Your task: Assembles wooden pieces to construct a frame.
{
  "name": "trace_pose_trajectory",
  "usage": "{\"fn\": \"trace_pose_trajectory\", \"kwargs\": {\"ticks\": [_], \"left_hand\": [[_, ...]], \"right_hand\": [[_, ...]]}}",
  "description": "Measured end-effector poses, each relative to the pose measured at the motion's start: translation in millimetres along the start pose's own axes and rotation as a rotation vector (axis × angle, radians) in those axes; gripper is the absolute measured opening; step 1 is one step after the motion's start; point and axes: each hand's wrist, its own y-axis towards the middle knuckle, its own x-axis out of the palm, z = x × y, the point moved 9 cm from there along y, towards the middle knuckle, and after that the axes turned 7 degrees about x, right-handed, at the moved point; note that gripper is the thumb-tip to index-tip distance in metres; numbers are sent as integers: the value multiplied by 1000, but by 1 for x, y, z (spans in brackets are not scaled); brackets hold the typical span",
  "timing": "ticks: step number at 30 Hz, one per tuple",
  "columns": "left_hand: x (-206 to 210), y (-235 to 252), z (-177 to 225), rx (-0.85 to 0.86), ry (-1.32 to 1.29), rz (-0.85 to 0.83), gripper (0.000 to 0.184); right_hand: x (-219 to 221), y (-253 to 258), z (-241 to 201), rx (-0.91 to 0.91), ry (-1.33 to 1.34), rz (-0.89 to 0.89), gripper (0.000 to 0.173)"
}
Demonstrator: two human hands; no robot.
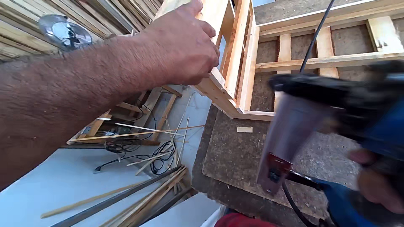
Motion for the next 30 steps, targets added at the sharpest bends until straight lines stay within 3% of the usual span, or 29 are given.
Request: {"fn": "trace_pose_trajectory", "kwargs": {"ticks": [4, 8, 25, 30], "left_hand": [[0, 1, 1, 2, -4, -5, 29], [0, 0, 1, 5, -23, 24, 33], [2, -1, -2, -7, -65, 80, 35], [1, 0, 1, -3, -39, 27, 35]], "right_hand": [[18, 76, 22, -39, 66, -36, 26], [16, 114, 31, -11, 161, -53, 25], [9, 133, 61, 54, 224, -31, 24], [12, 128, 58, 9, 247, -51, 22]]}}
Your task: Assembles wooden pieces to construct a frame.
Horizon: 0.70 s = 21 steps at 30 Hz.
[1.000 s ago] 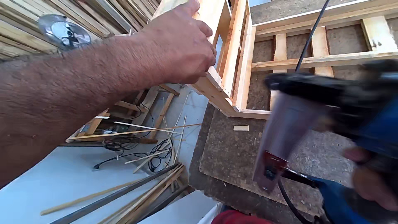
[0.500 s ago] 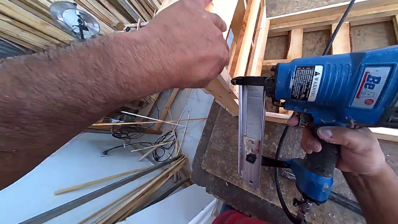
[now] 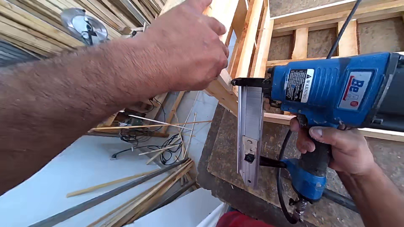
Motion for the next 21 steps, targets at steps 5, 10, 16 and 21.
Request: {"fn": "trace_pose_trajectory", "kwargs": {"ticks": [5, 10, 16, 21], "left_hand": [[-1, -3, 0, 53, 14, -34, 37], [-8, -1, -8, 59, -8, -57, 36], [-7, 9, -17, 84, -107, -39, 34], [-6, 10, -16, 103, -103, -11, 32]], "right_hand": [[4, -9, -14, -63, 8, -33, 27], [5, -5, -25, -59, 35, -41, 25], [15, 4, -19, -69, 16, -67, 25], [18, 11, -18, -89, 31, -86, 24]]}}
